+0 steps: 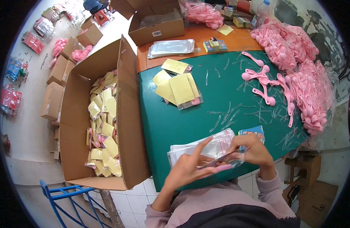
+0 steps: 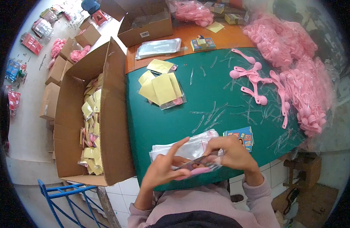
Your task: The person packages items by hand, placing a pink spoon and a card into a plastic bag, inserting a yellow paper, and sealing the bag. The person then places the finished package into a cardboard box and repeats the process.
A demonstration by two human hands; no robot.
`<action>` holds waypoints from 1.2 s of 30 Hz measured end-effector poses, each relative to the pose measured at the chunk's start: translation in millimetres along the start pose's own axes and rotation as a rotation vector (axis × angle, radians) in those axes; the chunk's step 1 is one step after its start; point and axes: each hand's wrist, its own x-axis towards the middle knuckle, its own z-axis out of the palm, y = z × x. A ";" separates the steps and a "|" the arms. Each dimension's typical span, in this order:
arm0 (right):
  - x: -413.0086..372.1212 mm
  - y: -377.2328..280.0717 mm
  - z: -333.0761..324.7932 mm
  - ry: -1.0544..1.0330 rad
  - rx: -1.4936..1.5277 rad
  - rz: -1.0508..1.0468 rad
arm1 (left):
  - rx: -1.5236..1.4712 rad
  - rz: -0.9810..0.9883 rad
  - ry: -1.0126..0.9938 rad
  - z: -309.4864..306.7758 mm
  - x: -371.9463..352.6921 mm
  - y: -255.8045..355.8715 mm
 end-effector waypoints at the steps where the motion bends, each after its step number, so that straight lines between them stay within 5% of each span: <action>1: -2.2 1.7 -3.8 0.080 0.088 0.068 | -0.051 0.042 -0.015 -8.0 -2.9 -7.3; 5: -6.5 5.8 -3.4 0.190 0.380 0.171 | -0.267 0.115 0.080 -10.8 -8.5 -20.9; 19: 2.9 -4.5 13.0 0.063 0.252 0.147 | -0.059 -0.032 0.153 -6.3 -16.7 -23.1; 21: 3.9 -8.6 16.0 0.030 0.256 0.140 | -0.035 0.056 0.335 -3.3 -17.7 -23.9; 22: 3.5 -10.2 20.1 0.186 0.143 0.092 | -0.038 0.054 0.334 0.6 -17.1 -27.1; 24: 5.1 -22.6 25.7 0.367 -0.081 0.039 | 0.072 0.148 0.647 12.9 -16.0 -38.7; 25: 7.4 -23.8 29.6 0.365 -0.079 0.041 | 0.071 0.144 0.646 19.5 -18.6 -42.9; 27: 9.0 -23.2 37.1 0.143 -0.277 -0.192 | -0.669 0.032 0.286 32.7 -28.1 -48.7; 28: 5.7 -19.4 40.5 -0.042 -0.263 -0.164 | -0.658 -0.059 0.203 35.9 -33.7 -46.9; 36: 4.8 -10.2 76.3 -0.073 -0.462 -0.229 | -0.601 -0.205 0.358 44.9 -48.4 -42.6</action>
